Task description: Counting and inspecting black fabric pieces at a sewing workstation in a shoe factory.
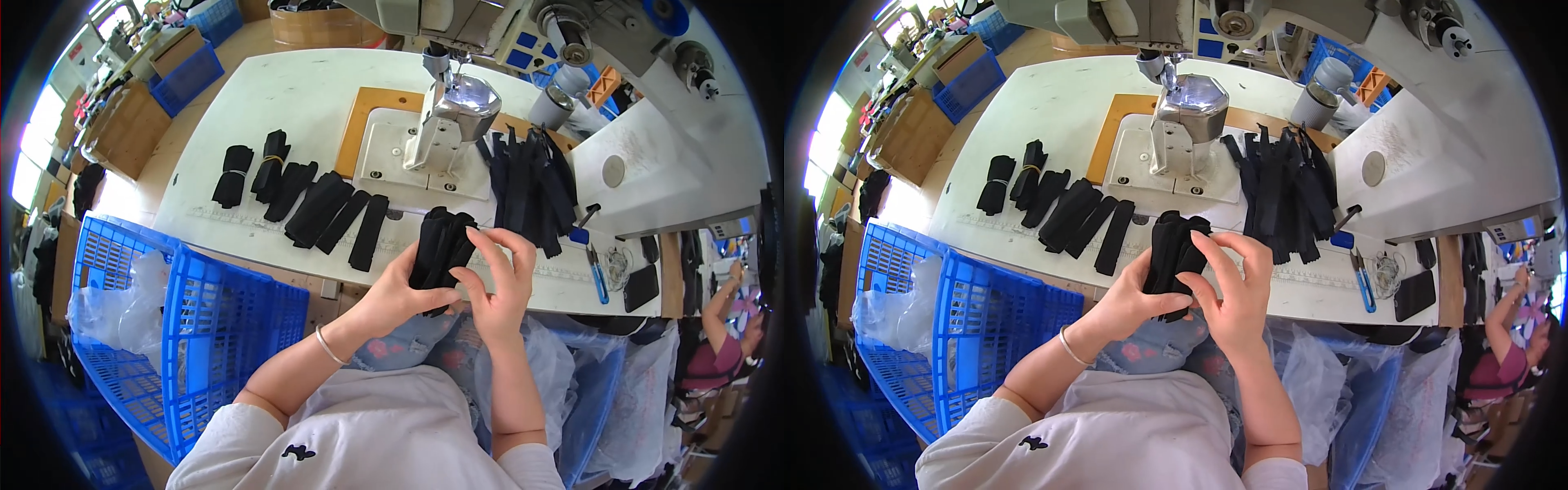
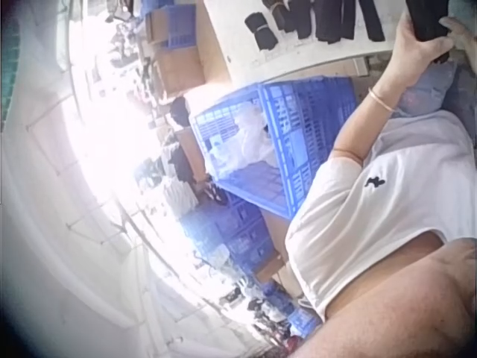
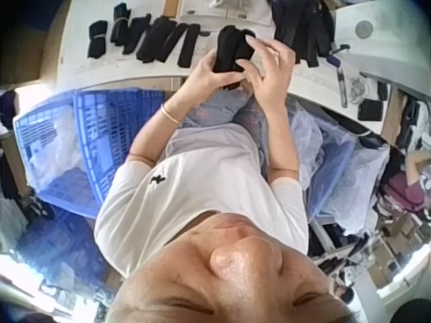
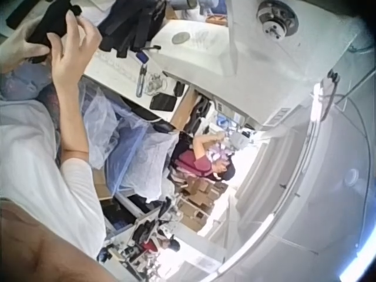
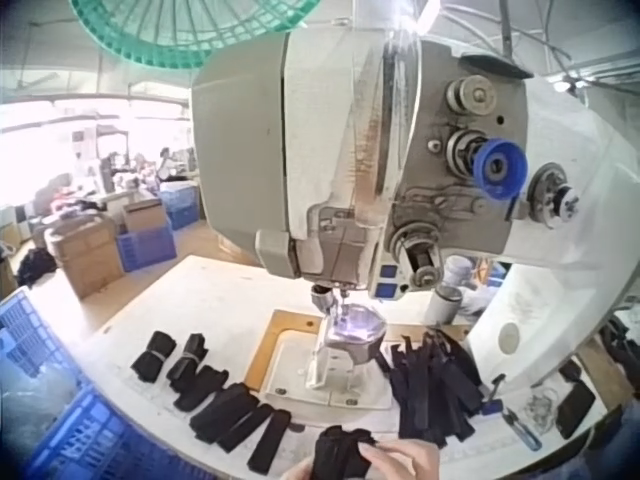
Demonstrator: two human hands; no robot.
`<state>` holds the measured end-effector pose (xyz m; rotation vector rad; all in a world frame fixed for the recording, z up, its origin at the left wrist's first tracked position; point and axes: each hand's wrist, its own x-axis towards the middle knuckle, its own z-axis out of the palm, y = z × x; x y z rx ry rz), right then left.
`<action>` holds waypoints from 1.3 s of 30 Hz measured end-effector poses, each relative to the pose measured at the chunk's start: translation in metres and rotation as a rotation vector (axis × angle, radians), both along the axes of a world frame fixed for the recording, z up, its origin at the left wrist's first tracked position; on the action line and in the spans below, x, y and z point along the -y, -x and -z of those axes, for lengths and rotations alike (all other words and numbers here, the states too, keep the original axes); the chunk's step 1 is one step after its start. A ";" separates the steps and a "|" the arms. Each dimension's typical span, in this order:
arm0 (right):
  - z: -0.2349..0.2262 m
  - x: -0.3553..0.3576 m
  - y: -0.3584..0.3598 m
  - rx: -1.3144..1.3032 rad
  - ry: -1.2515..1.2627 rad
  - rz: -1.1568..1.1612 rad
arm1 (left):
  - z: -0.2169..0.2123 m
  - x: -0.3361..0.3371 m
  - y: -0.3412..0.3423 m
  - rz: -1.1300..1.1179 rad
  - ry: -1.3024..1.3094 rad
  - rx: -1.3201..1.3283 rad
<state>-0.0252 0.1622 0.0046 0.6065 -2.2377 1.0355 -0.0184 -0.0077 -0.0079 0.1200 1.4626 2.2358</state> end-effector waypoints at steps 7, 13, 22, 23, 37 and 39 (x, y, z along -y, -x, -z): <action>0.014 -0.004 0.002 -0.023 0.229 -0.066 | 0.008 0.000 -0.001 -0.006 -0.095 0.021; -0.002 -0.002 0.007 0.095 0.111 -0.058 | 0.007 0.000 -0.003 -0.014 -0.053 0.045; -0.001 -0.003 0.009 0.010 0.072 -0.052 | 0.008 0.001 -0.003 0.018 -0.035 0.010; -0.001 -0.003 0.009 0.010 0.072 -0.052 | 0.009 0.001 -0.003 0.018 -0.035 0.010; 0.023 0.001 0.018 -0.271 0.112 0.038 | 0.015 0.001 -0.003 -0.018 -0.259 0.048; 0.018 0.004 0.013 -0.120 0.168 0.060 | 0.014 0.002 -0.003 -0.029 -0.272 0.074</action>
